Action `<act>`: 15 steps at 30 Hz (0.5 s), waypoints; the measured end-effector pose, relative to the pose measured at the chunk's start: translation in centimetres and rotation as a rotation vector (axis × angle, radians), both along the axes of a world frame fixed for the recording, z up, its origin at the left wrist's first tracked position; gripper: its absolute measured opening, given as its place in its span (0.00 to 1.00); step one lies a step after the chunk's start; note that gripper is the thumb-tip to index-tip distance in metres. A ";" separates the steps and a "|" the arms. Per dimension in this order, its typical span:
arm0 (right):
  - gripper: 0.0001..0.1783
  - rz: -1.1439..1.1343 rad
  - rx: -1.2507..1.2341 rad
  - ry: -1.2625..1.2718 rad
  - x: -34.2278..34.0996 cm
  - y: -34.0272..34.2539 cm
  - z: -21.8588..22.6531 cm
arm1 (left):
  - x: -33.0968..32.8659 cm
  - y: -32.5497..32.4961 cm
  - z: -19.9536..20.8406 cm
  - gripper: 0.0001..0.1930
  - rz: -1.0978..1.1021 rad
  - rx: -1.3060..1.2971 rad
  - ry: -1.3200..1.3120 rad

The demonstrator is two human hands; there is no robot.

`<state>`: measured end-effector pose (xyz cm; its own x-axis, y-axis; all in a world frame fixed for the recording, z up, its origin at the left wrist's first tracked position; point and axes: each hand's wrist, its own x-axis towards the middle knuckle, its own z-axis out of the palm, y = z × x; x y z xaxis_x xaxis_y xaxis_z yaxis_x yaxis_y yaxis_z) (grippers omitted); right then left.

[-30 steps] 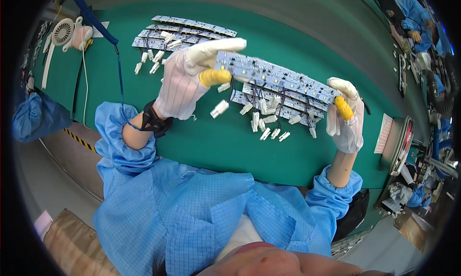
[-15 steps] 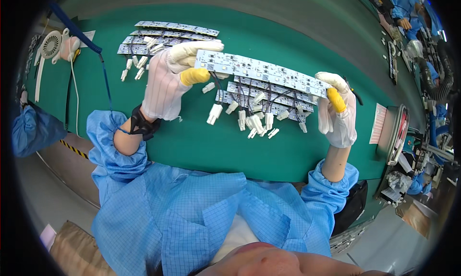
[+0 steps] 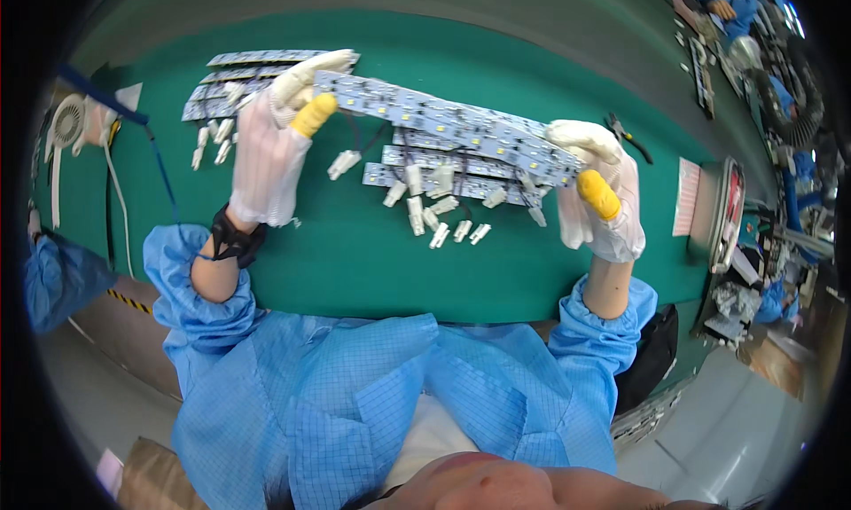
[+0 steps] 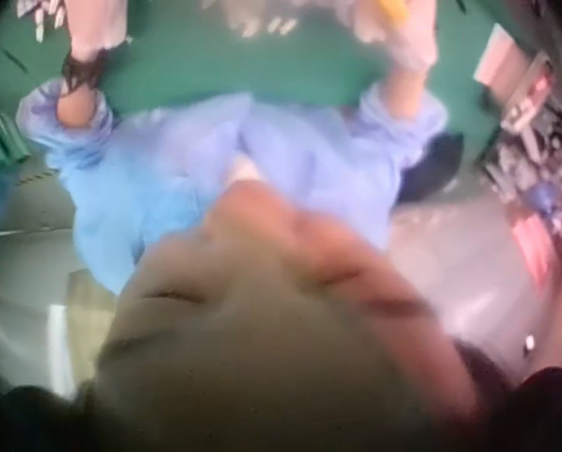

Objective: Manual assembly and inspection of printed circuit board strips at a dedicated workstation.

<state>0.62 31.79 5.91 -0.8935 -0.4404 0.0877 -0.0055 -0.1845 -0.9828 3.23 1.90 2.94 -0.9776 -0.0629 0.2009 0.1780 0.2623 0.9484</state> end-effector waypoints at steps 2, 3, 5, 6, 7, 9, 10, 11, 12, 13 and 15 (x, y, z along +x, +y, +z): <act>0.20 0.082 -0.026 -0.032 0.0 0.4 0.3 | -0.4 -0.9 -1.3 0.21 -0.015 -0.044 0.000; 0.24 0.074 0.052 -0.008 0.0 0.4 0.5 | -0.4 -0.8 -0.9 0.22 -0.053 0.010 -0.042; 0.32 0.061 0.206 0.034 0.0 0.8 0.8 | -0.5 -0.4 -1.4 0.23 -0.035 0.063 -0.053; 0.32 0.039 0.217 0.033 -0.1 0.8 0.7 | -0.7 -0.8 -1.1 0.23 -0.078 -0.014 -0.069; 0.32 0.032 0.217 0.032 -0.2 0.7 0.7 | -0.6 -0.4 -1.0 0.23 -0.041 0.011 -0.077; 0.32 0.023 0.215 0.031 -0.3 0.8 0.7 | -0.6 -0.5 -1.2 0.24 -0.024 -0.051 -0.043; 0.33 0.030 0.206 0.029 -0.4 0.7 0.7 | -0.5 -0.5 -1.0 0.24 -0.027 -0.054 -0.045; 0.33 0.039 0.196 0.028 -0.5 0.7 0.6 | -0.5 -0.6 -0.6 0.26 -0.037 -0.075 -0.052; 0.33 0.050 0.185 0.026 -0.6 0.8 0.6 | -0.5 -0.7 -0.4 0.27 -0.045 -0.097 -0.058; 0.34 0.070 0.169 0.026 -0.6 0.7 0.7 | -0.2 -0.7 -0.4 0.27 -0.034 -0.108 -0.061; 0.40 -0.063 0.296 -0.213 -0.9 0.5 1.1 | 0.7 -0.3 -0.8 0.31 -0.125 0.361 0.023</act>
<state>-0.33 32.25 7.00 -0.9042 -0.3623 -0.2261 0.2024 0.1025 -0.9739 3.89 1.64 2.09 -0.9777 -0.0138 0.2096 0.2098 -0.1131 0.9712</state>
